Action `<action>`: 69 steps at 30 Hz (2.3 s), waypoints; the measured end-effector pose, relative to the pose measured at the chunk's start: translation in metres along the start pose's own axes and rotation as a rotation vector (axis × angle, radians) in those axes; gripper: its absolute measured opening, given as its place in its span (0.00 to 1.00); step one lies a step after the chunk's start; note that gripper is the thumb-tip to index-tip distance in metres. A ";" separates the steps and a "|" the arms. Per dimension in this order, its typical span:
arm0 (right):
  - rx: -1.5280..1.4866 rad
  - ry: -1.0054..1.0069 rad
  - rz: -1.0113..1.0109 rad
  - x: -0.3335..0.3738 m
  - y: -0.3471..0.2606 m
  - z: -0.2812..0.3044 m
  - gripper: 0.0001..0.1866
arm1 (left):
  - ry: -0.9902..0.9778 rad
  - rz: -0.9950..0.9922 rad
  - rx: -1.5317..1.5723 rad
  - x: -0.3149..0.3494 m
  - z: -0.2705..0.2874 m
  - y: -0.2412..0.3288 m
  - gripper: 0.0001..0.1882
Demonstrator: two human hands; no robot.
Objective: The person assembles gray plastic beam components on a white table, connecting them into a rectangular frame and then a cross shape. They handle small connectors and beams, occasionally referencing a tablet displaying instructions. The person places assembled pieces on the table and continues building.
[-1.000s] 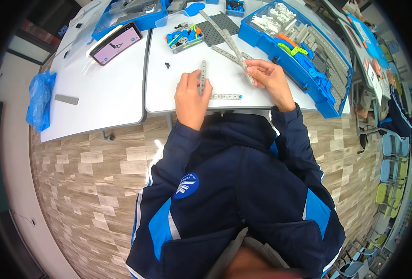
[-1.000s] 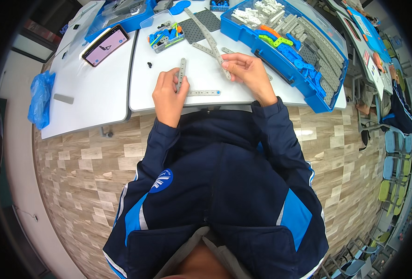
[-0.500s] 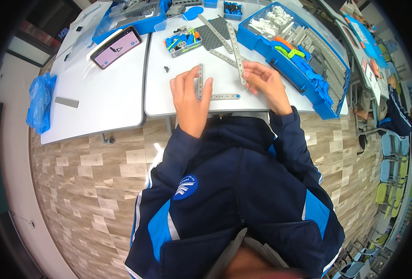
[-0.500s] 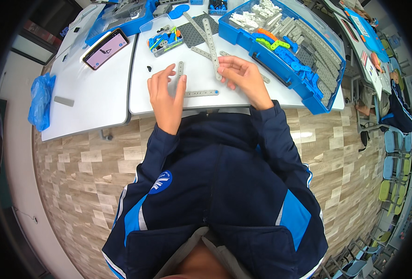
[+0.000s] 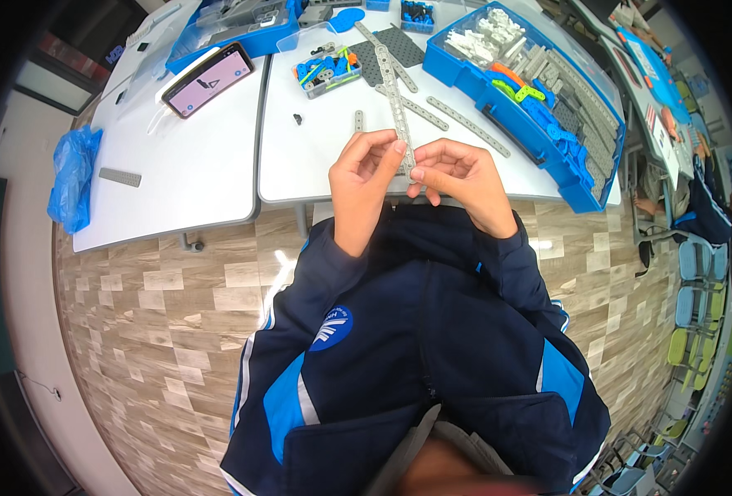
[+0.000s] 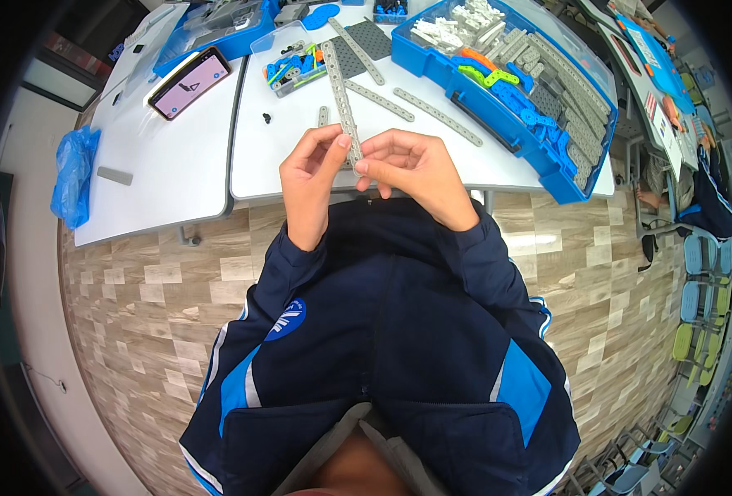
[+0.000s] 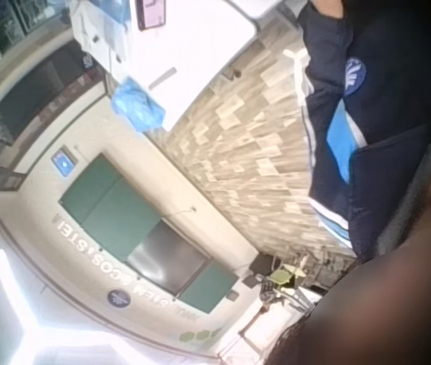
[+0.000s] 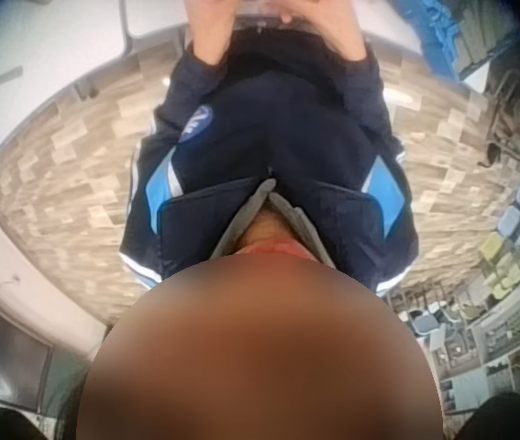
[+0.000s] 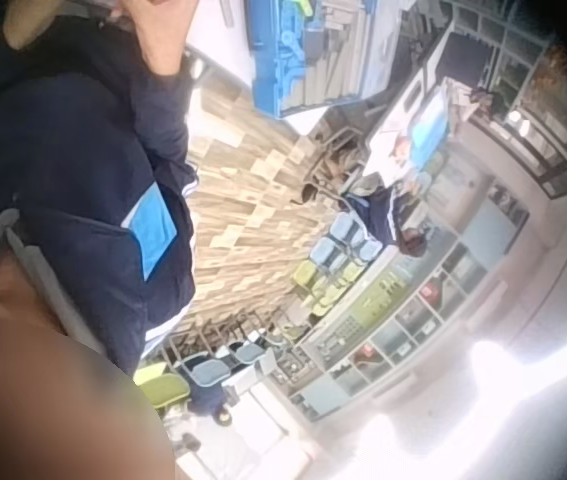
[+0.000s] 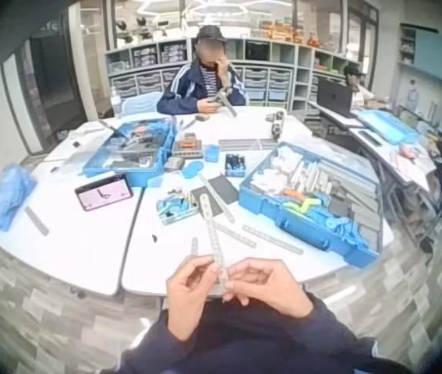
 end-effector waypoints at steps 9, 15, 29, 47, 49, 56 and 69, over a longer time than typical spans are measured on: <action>0.035 0.033 0.005 0.004 0.000 0.002 0.06 | -0.066 0.183 0.114 0.006 -0.010 -0.011 0.09; 0.123 0.027 0.001 0.008 0.000 -0.001 0.06 | -0.082 0.165 0.112 0.010 -0.012 -0.008 0.07; 0.092 0.114 0.157 0.002 -0.014 0.015 0.05 | -0.171 0.226 -0.019 0.024 -0.021 -0.009 0.06; 0.160 0.055 0.141 0.011 -0.003 0.001 0.06 | -0.082 0.178 0.116 0.015 -0.012 -0.006 0.07; 0.150 0.044 0.138 0.011 -0.003 0.000 0.06 | -0.071 0.179 0.125 0.015 -0.012 -0.007 0.07; 0.095 0.008 0.090 0.012 -0.002 -0.002 0.04 | -0.061 0.189 0.133 0.016 -0.012 -0.006 0.09; -0.003 0.025 0.089 0.014 -0.004 0.001 0.04 | -0.093 0.260 0.226 0.019 -0.015 -0.006 0.11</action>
Point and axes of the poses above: each hand's wrist, its own x-axis away from the middle knuckle, its own z-axis out of the back of the hand, y = z × x, the point moved 10 cm from there along -x, towards the middle knuckle, and after that the axes turned 8 degrees about x, right-handed, at the moved point
